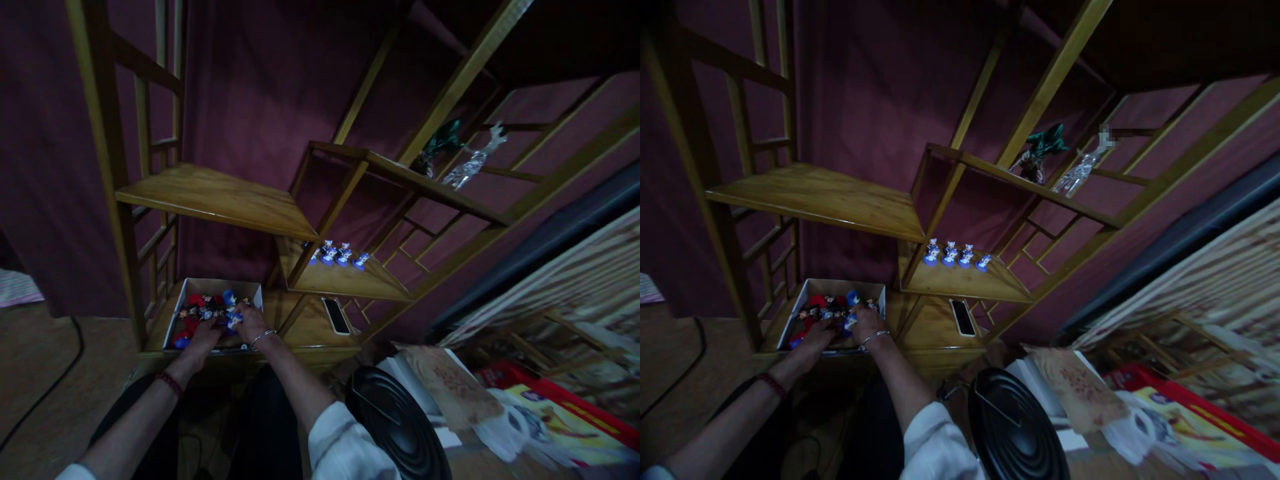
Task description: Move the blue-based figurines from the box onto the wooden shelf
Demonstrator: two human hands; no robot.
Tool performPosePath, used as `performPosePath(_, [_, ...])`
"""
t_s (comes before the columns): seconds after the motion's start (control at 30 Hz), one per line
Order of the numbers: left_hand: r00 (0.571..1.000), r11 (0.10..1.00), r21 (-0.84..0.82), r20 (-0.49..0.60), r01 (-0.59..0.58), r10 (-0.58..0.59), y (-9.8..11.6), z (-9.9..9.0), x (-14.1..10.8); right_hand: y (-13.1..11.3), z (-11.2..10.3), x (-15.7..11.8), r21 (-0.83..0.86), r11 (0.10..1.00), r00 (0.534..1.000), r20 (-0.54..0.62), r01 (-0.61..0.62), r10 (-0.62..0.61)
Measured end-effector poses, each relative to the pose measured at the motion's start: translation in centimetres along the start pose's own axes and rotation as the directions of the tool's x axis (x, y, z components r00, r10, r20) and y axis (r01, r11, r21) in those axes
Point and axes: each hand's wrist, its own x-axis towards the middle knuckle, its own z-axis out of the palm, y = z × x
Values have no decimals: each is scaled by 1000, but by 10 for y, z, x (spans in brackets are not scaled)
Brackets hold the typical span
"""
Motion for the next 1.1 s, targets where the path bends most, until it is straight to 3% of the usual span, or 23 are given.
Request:
performPosePath(0.4, [997,982,-176,-35,-71,65,29,32,-52,5,-45,-46,201,971,989,-87,131,-115])
performPosePath(0.67, [995,956,-277,-4,-97,99,36,52,-74,15,-68,-71,311,931,977,-158,190,-147])
performPosePath(0.93, [995,929,-357,-22,-95,93,47,75,-86,27,-76,-85,648,731,970,-229,215,-83])
performPosePath(1.1, [994,936,-335,-20,-104,103,54,89,-89,32,-82,-92,768,605,972,-230,211,-47])
